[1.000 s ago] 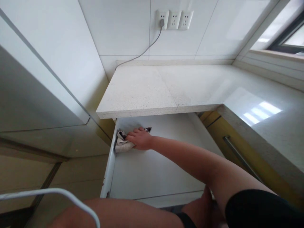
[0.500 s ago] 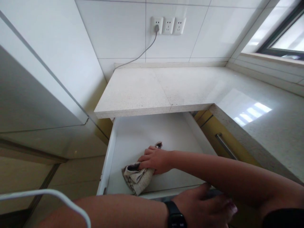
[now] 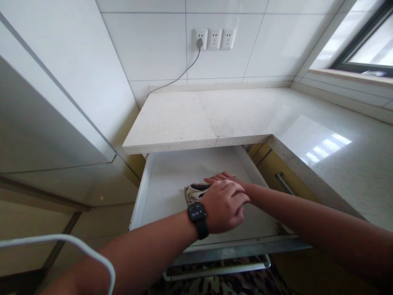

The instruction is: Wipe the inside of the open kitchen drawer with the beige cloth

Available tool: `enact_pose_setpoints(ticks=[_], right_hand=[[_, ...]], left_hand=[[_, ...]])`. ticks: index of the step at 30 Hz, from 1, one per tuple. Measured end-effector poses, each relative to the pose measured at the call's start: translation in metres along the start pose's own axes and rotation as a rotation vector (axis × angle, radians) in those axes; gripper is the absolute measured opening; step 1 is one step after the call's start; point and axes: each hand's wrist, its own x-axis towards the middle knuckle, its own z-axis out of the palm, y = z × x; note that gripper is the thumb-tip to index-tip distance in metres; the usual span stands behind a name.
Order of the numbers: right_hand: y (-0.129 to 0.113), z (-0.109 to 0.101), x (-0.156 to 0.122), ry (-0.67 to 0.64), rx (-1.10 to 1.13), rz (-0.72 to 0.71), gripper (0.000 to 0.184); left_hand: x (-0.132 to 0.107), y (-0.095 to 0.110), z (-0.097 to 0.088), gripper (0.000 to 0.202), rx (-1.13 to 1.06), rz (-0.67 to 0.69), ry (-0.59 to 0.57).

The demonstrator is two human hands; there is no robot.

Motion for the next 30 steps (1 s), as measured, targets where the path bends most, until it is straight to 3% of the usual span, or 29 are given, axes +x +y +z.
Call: enact_pose_setpoints(ticks=[4, 8, 11, 16, 19, 24, 30], right_hand=[[0.011, -0.022, -0.027, -0.061, -0.126, 0.05, 0.076], [0.027, -0.055, -0.055, -0.077, -0.13, 0.138, 0.086], [0.044, -0.076, -0.07, -0.07, -0.1, 0.23, 0.069], [0.058, -0.094, -0.076, -0.132, -0.069, 0.33, 0.044], [0.049, -0.098, -0.067, -0.128, 0.064, 0.351, 0.042], [0.017, -0.104, -0.049, -0.303, 0.432, 0.294, 0.04], [0.005, -0.107, -0.05, -0.264, 0.494, 0.279, 0.039]], left_hand=[[-0.006, -0.028, 0.019, 0.071, 0.093, -0.183, -0.069], [-0.019, -0.043, 0.038, 0.1, 0.13, -0.259, -0.304], [-0.023, -0.047, 0.046, 0.098, 0.169, -0.291, -0.419], [-0.02, -0.055, 0.054, 0.088, 0.237, -0.406, -0.407], [-0.018, -0.066, 0.052, 0.082, 0.231, -0.487, -0.437], [-0.016, -0.092, 0.042, 0.073, 0.17, -0.501, -0.464], [-0.026, -0.127, 0.028, 0.064, 0.269, -0.565, -0.351]])
